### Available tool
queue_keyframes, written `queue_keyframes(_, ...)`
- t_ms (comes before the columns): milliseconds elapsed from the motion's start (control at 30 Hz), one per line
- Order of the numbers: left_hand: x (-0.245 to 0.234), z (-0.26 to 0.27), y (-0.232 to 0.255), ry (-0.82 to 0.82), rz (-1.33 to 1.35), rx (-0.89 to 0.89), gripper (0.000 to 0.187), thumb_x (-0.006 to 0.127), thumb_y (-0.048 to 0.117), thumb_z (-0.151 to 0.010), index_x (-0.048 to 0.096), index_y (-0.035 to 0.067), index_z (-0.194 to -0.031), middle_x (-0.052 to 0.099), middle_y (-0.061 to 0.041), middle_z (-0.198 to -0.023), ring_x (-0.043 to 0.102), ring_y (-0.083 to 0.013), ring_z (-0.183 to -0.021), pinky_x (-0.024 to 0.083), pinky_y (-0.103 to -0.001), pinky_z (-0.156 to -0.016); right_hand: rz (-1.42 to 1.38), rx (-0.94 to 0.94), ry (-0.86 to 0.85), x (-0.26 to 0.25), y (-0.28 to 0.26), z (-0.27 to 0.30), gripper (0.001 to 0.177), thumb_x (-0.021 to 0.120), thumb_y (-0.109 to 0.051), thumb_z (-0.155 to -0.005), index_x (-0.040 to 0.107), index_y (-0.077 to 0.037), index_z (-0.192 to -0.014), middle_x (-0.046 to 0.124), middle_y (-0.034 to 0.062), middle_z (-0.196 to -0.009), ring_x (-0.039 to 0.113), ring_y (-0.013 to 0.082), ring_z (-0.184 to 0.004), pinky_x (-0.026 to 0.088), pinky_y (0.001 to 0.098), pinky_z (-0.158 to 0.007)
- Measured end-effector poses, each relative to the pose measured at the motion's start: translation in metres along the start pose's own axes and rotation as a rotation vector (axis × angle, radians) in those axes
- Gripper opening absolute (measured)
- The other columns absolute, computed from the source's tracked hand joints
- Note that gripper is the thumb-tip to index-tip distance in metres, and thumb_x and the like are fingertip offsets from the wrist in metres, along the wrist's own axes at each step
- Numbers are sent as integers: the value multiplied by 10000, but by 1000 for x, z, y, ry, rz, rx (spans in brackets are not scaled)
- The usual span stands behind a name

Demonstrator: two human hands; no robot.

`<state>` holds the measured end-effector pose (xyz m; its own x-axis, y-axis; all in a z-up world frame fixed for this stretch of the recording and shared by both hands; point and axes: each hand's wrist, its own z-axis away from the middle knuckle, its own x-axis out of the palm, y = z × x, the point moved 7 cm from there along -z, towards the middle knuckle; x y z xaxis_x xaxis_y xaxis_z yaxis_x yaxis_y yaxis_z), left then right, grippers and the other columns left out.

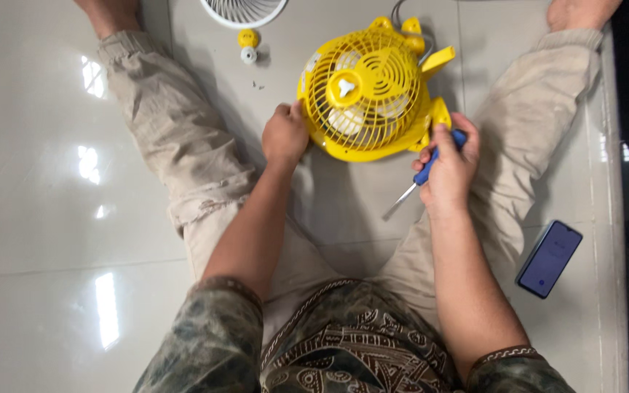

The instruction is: The person sits on the floor and uses a screwdriver to remove screws from the front grille of a yellow electric fan. They detach the grille, exposing the fan blades, then proceed to unscrew and remove the rear grille, leaving the fan partially disassembled.

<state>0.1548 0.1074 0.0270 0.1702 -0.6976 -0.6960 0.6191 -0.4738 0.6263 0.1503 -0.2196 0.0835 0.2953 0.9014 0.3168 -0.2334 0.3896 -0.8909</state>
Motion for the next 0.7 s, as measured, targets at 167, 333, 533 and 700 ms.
queue_keyframes(167, 23, 26, -29, -178, 218, -138, 555, 508, 518, -999, 707, 0, -1017, 757, -209, -928, 733, -326, -833, 558, -433, -758, 484, -23, -41, 29, -16, -48, 394, 627, -16, -942, 574, -57, -1331, 650, 17, -1058, 629, 114, -608, 442, 270, -445)
queue_keyframes(333, 65, 47, -32, -505, 534, -258, 421, 487, 412, -1018, 636, 23, -964, 735, -100, -789, 719, -229, -581, 549, -387, -524, 866, 8, -99, 45, -13, -46, 487, 616, -10, -862, 554, -69, -1342, 689, 73, -1062, 667, 161, -602, 487, 319, -467)
queue_keyframes(533, 38, 22, -33, -277, 357, -47, 432, 526, 379, -1039, 731, 2, -991, 756, -149, -795, 731, -264, -665, 576, -394, -660, 869, -43, -176, 23, 9, -13, 496, 658, 6, -834, 557, -43, -1317, 685, 72, -1094, 679, 189, -755, 561, 316, -581)
queue_keyframes(700, 11, 18, -24, -60, 111, 74, 381, 553, 386, -1026, 759, 93, -1156, 749, -187, -1001, 700, -341, -951, 528, -433, -866, 1075, -388, -285, 27, 9, 20, 572, 743, 25, -823, 538, -4, -1356, 712, 127, -1127, 679, 196, -963, 536, 312, -788)
